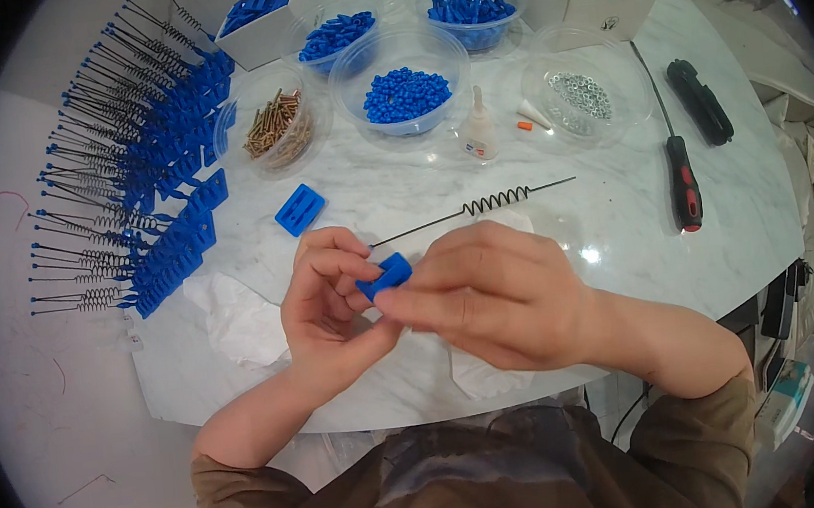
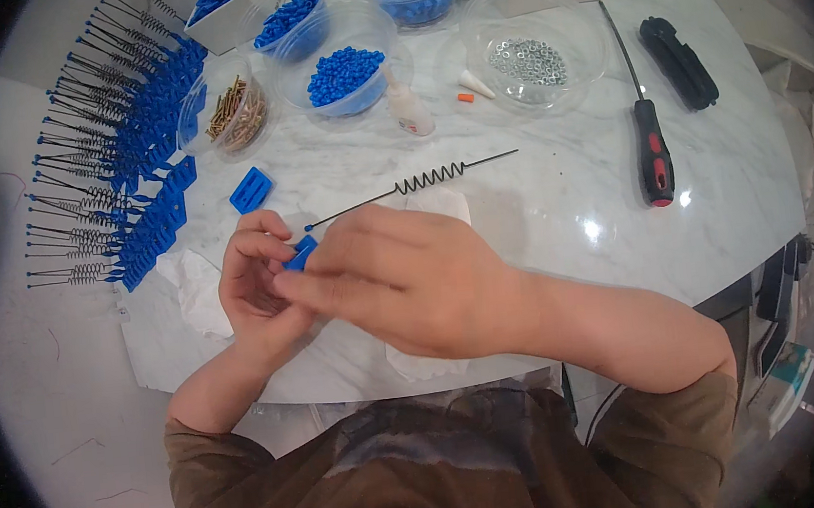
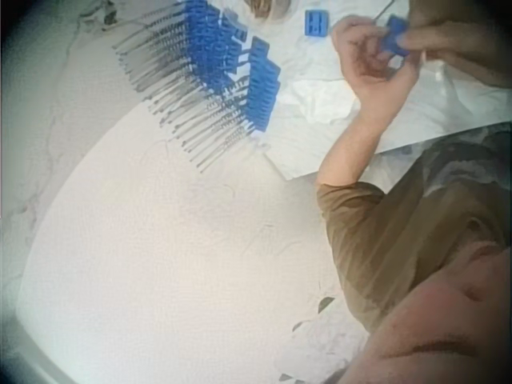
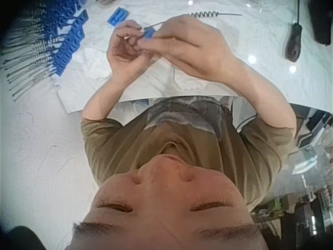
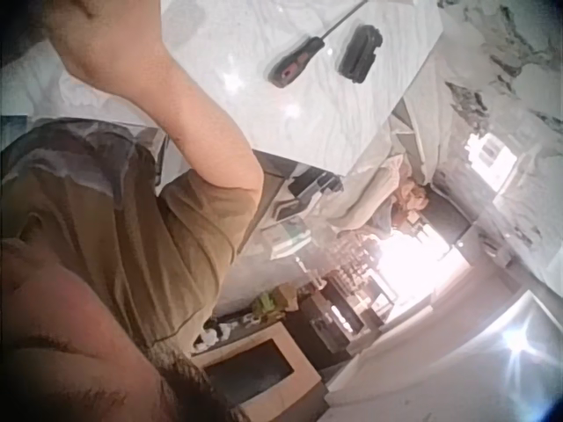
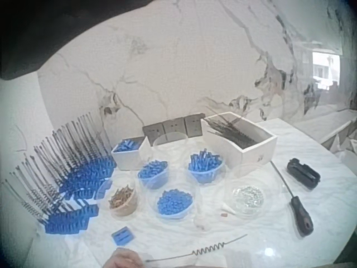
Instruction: The person applies glue from a bottle onto plastic components, fits them together around metal pins by hand, and unpacks additional plastic parts from a bag onto the table.
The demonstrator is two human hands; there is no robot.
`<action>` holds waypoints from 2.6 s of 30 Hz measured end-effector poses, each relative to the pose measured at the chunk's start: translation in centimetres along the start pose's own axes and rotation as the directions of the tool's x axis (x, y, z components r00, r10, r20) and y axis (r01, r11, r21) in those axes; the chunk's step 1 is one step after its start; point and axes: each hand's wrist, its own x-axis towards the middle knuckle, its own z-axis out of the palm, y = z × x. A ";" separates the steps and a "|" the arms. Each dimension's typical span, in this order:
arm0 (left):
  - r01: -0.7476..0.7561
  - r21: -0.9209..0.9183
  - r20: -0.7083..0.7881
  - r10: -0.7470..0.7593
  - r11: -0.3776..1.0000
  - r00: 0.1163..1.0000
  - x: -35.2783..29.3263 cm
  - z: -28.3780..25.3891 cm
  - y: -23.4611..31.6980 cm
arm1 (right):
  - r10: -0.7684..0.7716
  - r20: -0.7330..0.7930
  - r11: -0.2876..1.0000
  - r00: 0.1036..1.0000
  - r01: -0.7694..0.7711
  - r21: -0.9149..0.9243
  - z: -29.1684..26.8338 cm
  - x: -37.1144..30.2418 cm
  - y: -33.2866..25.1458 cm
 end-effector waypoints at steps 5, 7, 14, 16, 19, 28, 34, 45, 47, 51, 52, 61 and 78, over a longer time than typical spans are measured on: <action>-0.151 0.208 0.167 0.117 0.966 0.979 0.2 -1.0 -0.4 | -0.164 0.040 0.984 0.986 0.167 -0.067 -0.6 0.2 -0.5; -0.159 0.196 0.170 0.127 0.968 0.977 0.4 -0.8 -0.2 | -0.301 -0.029 0.939 0.953 0.291 -0.184 -2.2 0.6 -0.1; -0.185 0.146 0.190 0.156 0.972 0.969 0.2 0.0 0.4 | 0.015 -0.511 0.707 0.859 -0.371 -0.603 -11.5 2.5 5.0; -0.199 0.121 0.179 0.176 0.973 0.968 0.1 0.3 0.4 | 0.398 -0.482 0.693 0.780 -0.600 -0.399 -12.4 2.4 5.8; -0.258 0.118 0.197 0.232 0.959 0.952 -0.1 0.3 0.4 | 0.556 -0.290 0.689 0.779 -0.627 -0.364 -13.0 2.7 7.0; -0.339 0.160 0.218 0.302 0.927 0.928 0.3 -0.3 0.1 | 0.793 0.028 0.496 0.609 -0.619 -0.609 -12.3 3.9 9.4; -0.311 0.169 0.203 0.275 0.935 0.940 0.3 -0.5 0.1 | 0.837 0.066 0.476 0.543 -0.662 -0.578 -12.2 4.4 9.9; -0.306 0.222 0.169 0.272 0.926 0.947 0.6 -0.4 -0.3 | 0.781 0.128 0.529 0.612 -0.538 -0.657 -12.2 4.0 10.9; -0.230 0.167 0.104 0.215 0.959 0.971 0.7 -0.3 -0.3 | 0.847 0.115 0.463 0.519 -0.616 -0.638 -12.2 4.5 10.6; -0.156 0.109 0.059 0.150 0.982 0.987 0.8 -0.1 -0.3 | 0.807 0.112 0.507 0.580 -0.583 -0.635 -12.4 3.6 11.1; -0.161 0.131 0.073 0.152 0.978 0.986 0.9 0.0 -0.4 | 0.789 0.087 0.508 0.609 -0.566 -0.649 -12.5 3.3 11.2; -0.166 0.130 0.064 0.158 0.978 0.985 0.9 -0.8 -0.8 | 0.120 -0.378 0.886 0.918 -0.271 -0.377 -8.1 5.8 3.1; -0.205 0.119 0.017 0.204 0.972 0.979 0.7 -0.9 -0.2 | 0.611 0.082 0.616 0.787 -0.538 0.575 -2.7 2.9 0.6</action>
